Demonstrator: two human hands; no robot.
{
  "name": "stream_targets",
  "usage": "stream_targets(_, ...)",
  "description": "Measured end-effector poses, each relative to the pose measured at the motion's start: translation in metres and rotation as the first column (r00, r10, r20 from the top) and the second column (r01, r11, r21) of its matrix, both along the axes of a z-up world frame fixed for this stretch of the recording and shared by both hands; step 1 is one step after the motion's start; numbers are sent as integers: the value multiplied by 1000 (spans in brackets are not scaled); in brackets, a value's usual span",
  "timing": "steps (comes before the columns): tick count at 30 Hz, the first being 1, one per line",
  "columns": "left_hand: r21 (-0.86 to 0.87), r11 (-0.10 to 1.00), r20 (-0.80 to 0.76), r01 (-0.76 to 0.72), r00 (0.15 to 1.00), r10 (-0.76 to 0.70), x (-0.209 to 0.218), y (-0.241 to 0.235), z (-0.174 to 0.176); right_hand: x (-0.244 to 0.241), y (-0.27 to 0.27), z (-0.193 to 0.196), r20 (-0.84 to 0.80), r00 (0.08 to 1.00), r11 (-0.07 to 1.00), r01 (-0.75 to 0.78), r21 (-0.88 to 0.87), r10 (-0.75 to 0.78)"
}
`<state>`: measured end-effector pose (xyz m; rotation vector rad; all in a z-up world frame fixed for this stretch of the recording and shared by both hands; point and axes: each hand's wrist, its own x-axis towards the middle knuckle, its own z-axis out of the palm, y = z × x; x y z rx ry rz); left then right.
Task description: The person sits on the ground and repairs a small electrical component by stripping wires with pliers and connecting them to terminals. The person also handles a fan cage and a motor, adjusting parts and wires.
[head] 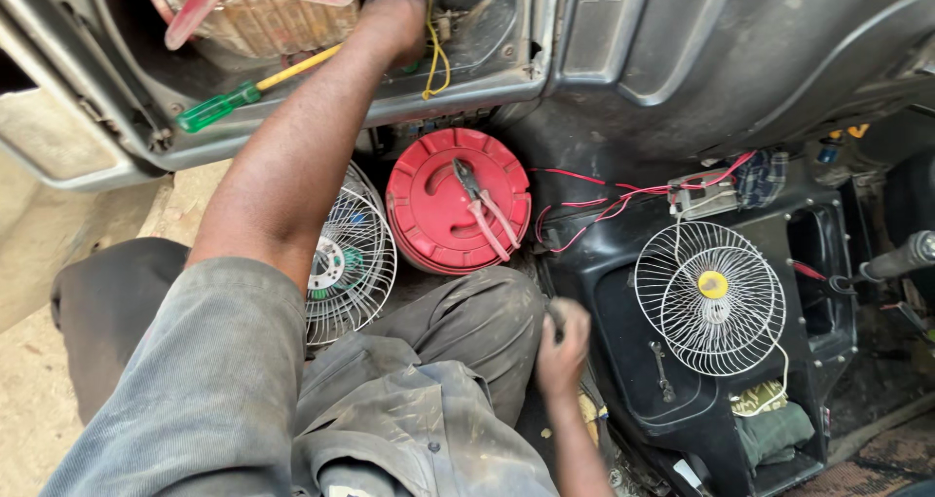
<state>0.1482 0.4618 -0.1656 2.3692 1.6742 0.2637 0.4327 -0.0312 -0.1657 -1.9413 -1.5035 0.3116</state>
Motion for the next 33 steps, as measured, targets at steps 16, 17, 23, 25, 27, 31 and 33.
stream_targets(16,469,883,441,6,865,-241,3,-67,60,-2,-37,-61,-49,998,992,38,118,-33)
stream_targets(17,475,880,475,5,841,-261,3,-79,70,0,-37,-63,-48,998,992,36,123,-30)
stream_targets(23,537,837,638,-105,700,-321,-8,-156,123,14,-40,-91,-24,1000,987,20,160,-16)
stream_targets(25,432,896,718,-102,640,-274,-17,-186,136,17,-39,-92,11,1000,986,12,165,-14)
stream_targets(27,413,905,745,-102,609,-271,-30,-216,150,19,-31,-81,76,997,987,-4,158,-8)
stream_targets(31,580,810,668,-88,621,-410,-58,-271,173,1,8,0,-391,917,971,160,178,-80)
stream_targets(33,643,764,614,-55,633,-471,-74,-298,181,-27,28,56,-584,803,960,60,275,117)
